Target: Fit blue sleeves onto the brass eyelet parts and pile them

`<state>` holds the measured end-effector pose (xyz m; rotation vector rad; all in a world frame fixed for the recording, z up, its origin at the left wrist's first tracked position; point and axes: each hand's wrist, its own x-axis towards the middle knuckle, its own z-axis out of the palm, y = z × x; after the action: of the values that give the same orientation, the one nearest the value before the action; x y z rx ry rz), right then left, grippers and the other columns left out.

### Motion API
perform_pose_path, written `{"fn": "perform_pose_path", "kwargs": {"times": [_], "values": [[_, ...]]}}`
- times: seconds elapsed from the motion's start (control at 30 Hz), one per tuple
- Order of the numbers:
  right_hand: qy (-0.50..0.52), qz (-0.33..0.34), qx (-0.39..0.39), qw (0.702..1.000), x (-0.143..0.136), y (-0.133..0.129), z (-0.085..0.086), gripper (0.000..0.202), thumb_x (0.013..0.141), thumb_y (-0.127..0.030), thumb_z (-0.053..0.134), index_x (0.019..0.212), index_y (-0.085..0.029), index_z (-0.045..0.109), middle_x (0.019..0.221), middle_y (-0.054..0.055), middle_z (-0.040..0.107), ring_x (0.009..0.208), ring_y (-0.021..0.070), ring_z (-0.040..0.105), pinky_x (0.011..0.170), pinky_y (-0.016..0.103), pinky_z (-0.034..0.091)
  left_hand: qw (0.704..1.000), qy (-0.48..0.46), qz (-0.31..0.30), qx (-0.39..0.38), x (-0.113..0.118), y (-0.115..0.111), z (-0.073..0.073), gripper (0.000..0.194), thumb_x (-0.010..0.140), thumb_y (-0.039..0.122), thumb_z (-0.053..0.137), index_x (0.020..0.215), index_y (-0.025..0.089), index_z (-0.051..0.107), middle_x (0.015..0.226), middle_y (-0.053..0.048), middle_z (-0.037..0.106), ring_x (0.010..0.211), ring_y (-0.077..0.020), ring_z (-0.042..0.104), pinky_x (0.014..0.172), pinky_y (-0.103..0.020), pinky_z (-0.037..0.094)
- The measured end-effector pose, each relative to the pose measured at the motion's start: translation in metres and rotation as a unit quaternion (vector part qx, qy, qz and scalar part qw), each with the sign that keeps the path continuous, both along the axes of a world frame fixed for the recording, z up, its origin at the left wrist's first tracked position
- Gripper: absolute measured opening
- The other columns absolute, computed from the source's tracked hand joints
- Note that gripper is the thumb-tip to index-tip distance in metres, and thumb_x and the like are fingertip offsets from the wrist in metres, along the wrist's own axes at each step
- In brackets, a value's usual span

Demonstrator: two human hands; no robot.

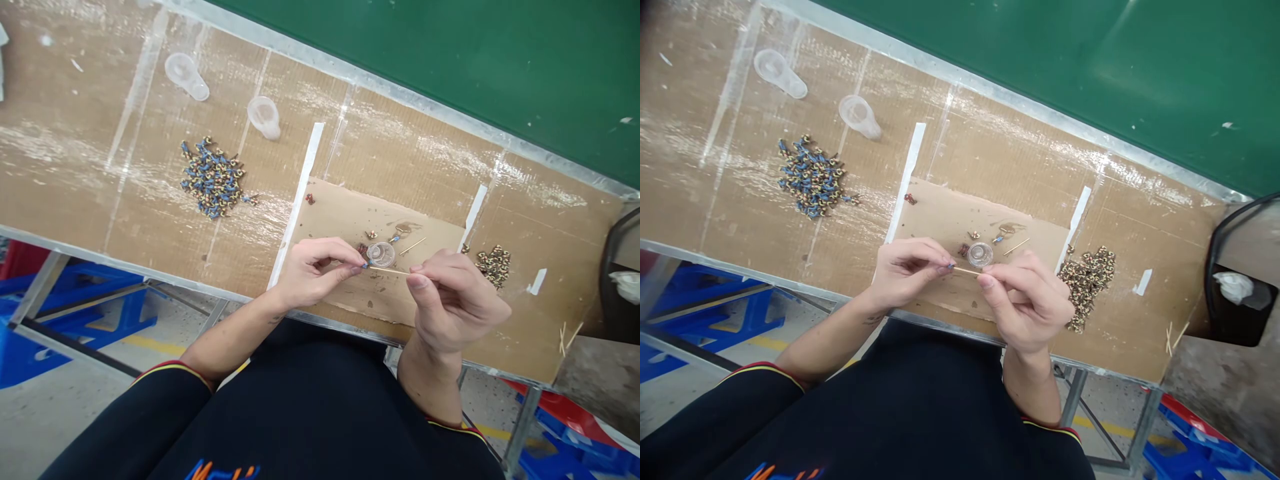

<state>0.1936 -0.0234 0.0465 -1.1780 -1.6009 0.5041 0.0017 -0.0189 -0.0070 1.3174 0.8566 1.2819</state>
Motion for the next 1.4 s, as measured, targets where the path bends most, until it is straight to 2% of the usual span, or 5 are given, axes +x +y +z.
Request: {"fn": "perform_pose_path", "kwargs": {"times": [0.57, 0.9, 1.2, 1.3, 1.4], "values": [[-0.020, 0.019, 0.007, 1.000, -0.002, 0.001, 0.000, 0.011, 0.094, -0.021, 0.075, 0.085, -0.026, 0.076, 0.067, -0.002, 0.068, 0.051, 0.0129, 0.055, 0.049, 0.031, 0.045, 1.000, 0.000, 0.001, 0.003, 0.000, 0.000, 0.000, 0.007, 0.096, 0.024, 0.079, 0.091, 0.020, 0.082, 0.088, -0.008, 0.084, 0.081, -0.0164, 0.081, 0.074, -0.025, 0.066], [0.001, 0.048, 0.016, 0.999, 0.000, 0.001, 0.001, 0.012, 0.092, -0.013, 0.076, 0.092, -0.025, 0.074, 0.070, -0.003, 0.068, 0.054, 0.0116, 0.054, 0.050, 0.029, 0.043, 1.000, -0.016, 0.002, 0.015, 0.000, 0.000, -0.002, 0.007, 0.093, 0.015, 0.080, 0.094, 0.021, 0.083, 0.088, -0.006, 0.084, 0.081, -0.0148, 0.081, 0.074, -0.022, 0.065], [0.010, 0.022, 0.050, 0.998, 0.009, 0.003, -0.003, 0.006, 0.095, -0.020, 0.077, 0.093, -0.026, 0.077, 0.070, -0.003, 0.071, 0.054, 0.0130, 0.056, 0.052, 0.032, 0.043, 0.999, -0.028, 0.002, 0.019, 0.001, 0.001, -0.001, 0.006, 0.093, 0.015, 0.080, 0.093, 0.020, 0.083, 0.087, -0.007, 0.084, 0.081, -0.0155, 0.081, 0.073, -0.022, 0.065], [-0.028, -0.011, 0.059, 0.998, 0.024, 0.002, -0.008, 0.006, 0.096, -0.021, 0.077, 0.095, -0.026, 0.078, 0.073, -0.002, 0.072, 0.056, 0.0135, 0.058, 0.053, 0.031, 0.044, 0.999, -0.040, 0.003, 0.013, 0.000, 0.001, -0.001, 0.003, 0.093, 0.017, 0.081, 0.091, 0.019, 0.083, 0.087, -0.008, 0.084, 0.080, -0.0158, 0.081, 0.071, -0.022, 0.065], [-0.141, -0.004, 0.042, 0.989, 0.034, -0.001, -0.016, 0.013, 0.094, -0.014, 0.078, 0.098, -0.026, 0.078, 0.077, -0.001, 0.073, 0.060, 0.0132, 0.062, 0.054, 0.029, 0.046, 0.999, -0.040, -0.001, 0.000, -0.001, 0.001, -0.001, 0.007, 0.094, 0.024, 0.082, 0.089, 0.019, 0.082, 0.087, -0.008, 0.084, 0.079, -0.0164, 0.081, 0.069, -0.022, 0.065]]}}
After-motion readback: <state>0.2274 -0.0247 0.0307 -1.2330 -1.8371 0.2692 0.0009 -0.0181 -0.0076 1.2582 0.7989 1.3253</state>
